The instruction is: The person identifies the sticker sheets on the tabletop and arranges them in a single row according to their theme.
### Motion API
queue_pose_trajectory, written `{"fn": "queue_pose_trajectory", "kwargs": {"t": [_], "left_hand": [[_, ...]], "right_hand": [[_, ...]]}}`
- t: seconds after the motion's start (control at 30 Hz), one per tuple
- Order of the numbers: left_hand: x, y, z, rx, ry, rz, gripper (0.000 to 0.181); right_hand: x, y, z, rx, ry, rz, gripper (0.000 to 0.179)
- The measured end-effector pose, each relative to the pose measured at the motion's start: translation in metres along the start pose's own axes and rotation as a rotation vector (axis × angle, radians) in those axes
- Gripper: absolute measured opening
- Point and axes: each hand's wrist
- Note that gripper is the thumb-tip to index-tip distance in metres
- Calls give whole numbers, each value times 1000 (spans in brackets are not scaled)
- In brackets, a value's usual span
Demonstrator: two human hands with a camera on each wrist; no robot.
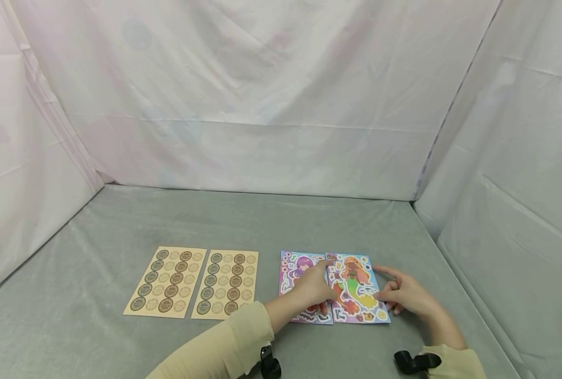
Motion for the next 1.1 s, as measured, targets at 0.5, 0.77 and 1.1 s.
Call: {"fn": "queue_pose_trajectory", "kwargs": {"t": [0.5, 0.77, 1.1], "left_hand": [[-1, 1, -3, 11, 2, -8, 76], [-1, -1, -4, -3, -11, 5, 75], [0, -2, -6, -77, -44, -11, 76]], "right_hand": [[3, -2, 0, -36, -8, -3, 81], [5, -6, 2, -88, -4, 22, 84], [4, -6, 0, -93, -16, 12, 84]]}}
Point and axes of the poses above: each hand's wrist, its own x-axis towards the middle knuckle, its own z-axis out of the palm, y = z × x, and after that the axes turned 1 degree about -y, right-handed
